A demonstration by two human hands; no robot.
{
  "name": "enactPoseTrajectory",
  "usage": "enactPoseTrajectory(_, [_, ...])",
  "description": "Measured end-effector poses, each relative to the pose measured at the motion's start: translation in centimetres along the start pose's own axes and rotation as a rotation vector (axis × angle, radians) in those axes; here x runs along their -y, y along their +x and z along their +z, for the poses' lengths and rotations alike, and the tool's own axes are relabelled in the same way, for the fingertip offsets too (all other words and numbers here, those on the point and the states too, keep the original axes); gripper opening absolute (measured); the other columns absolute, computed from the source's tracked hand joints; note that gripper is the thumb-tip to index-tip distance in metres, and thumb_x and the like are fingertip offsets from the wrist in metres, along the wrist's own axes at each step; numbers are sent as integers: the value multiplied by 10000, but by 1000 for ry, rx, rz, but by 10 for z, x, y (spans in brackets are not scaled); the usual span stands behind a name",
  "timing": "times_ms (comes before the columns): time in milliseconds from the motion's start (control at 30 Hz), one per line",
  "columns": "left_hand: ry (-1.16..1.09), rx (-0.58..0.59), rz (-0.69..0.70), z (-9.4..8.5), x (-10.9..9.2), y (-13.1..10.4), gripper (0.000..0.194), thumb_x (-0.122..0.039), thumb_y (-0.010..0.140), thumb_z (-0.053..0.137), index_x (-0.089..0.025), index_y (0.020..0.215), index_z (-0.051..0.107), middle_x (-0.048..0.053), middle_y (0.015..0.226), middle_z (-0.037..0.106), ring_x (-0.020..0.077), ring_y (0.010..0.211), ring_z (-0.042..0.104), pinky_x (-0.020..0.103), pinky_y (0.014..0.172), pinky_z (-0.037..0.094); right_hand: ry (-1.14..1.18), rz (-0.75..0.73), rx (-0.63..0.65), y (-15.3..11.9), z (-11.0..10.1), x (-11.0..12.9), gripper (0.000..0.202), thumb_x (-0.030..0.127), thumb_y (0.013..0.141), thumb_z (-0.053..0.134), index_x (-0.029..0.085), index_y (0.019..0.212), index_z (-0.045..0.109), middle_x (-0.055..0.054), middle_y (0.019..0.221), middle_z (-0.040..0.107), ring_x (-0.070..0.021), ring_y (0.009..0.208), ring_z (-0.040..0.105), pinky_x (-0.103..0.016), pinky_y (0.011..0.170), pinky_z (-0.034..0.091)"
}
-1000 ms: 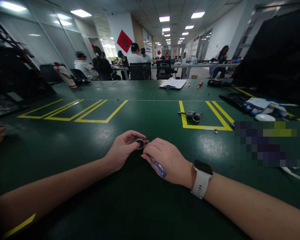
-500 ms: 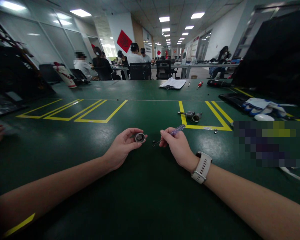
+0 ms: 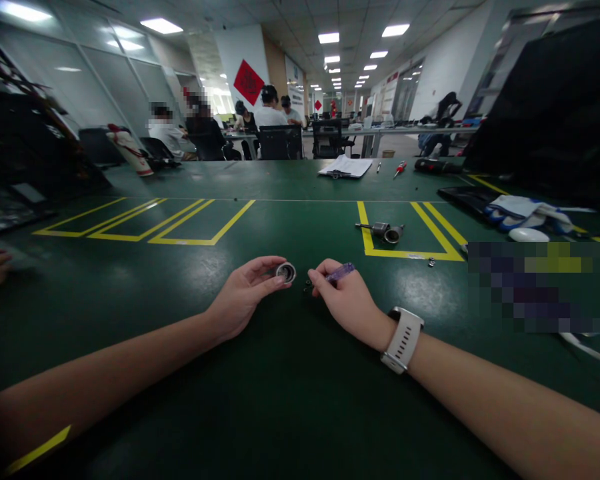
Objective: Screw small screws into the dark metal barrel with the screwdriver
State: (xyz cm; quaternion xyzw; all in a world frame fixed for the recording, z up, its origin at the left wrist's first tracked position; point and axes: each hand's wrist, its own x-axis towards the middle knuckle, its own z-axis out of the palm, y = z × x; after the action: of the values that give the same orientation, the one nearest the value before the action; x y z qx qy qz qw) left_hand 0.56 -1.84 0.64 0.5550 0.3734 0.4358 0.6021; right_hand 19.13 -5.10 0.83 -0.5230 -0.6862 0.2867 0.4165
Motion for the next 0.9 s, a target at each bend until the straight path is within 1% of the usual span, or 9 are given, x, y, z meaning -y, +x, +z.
enactPoseTrajectory(100, [-10, -18, -5, 0, -1, 0, 327, -171, 693, 692, -160, 1011, 617, 37, 959, 656, 159, 898, 602, 368, 894, 465, -94, -112, -14, -3, 1, 4, 244, 310, 882, 464, 181, 698, 560, -6, 639, 595, -143, 603, 559, -269, 550, 417])
enactPoseTrajectory(300, [18, -32, 2, -2, 1, 0, 356, -184, 698, 681, -188, 1051, 640, 33, 935, 686, 152, 858, 619, 350, 872, 473, -105, -321, -119, -12, -2, 9, 195, 285, 893, 459, 187, 778, 582, -25, 711, 603, -145, 652, 560, -276, 585, 445])
enactPoseTrajectory(367, [37, -43, -14, -2, 1, 0, 368, -180, 688, 685, -181, 1053, 643, 38, 920, 694, 156, 841, 628, 352, 868, 473, -141, -412, -93, -14, -2, 10, 164, 267, 895, 456, 191, 825, 584, -37, 755, 614, -153, 692, 567, -289, 621, 457])
enactPoseTrajectory(500, [76, -50, -17, 0, -1, -2, 376, -168, 666, 693, -166, 1040, 650, 48, 920, 702, 170, 845, 635, 351, 856, 476, -174, -562, 43, -15, 1, 9, 104, 230, 893, 469, 198, 906, 567, -40, 866, 630, -153, 797, 577, -297, 710, 475])
enactPoseTrajectory(533, [80, -51, -12, 0, -2, -2, 369, -164, 664, 692, -162, 1032, 653, 48, 925, 702, 170, 852, 635, 346, 858, 475, -178, -577, 57, -14, 2, 8, 100, 222, 893, 470, 195, 919, 563, -41, 882, 629, -150, 814, 575, -296, 725, 476])
enactPoseTrajectory(667, [93, -47, -6, 1, -3, -4, 342, -152, 665, 684, -154, 1006, 656, 49, 931, 700, 169, 864, 633, 332, 855, 476, -199, -581, 46, -12, 4, 8, 99, 208, 894, 473, 185, 937, 559, -51, 885, 633, -149, 816, 575, -292, 727, 483])
enactPoseTrajectory(900, [144, -20, 12, 2, -3, -5, 277, -148, 677, 665, -158, 954, 655, 37, 883, 698, 162, 815, 641, 317, 805, 491, -219, -581, 60, -12, 3, 10, 106, 199, 893, 467, 187, 940, 562, -53, 886, 638, -156, 821, 583, -295, 726, 488])
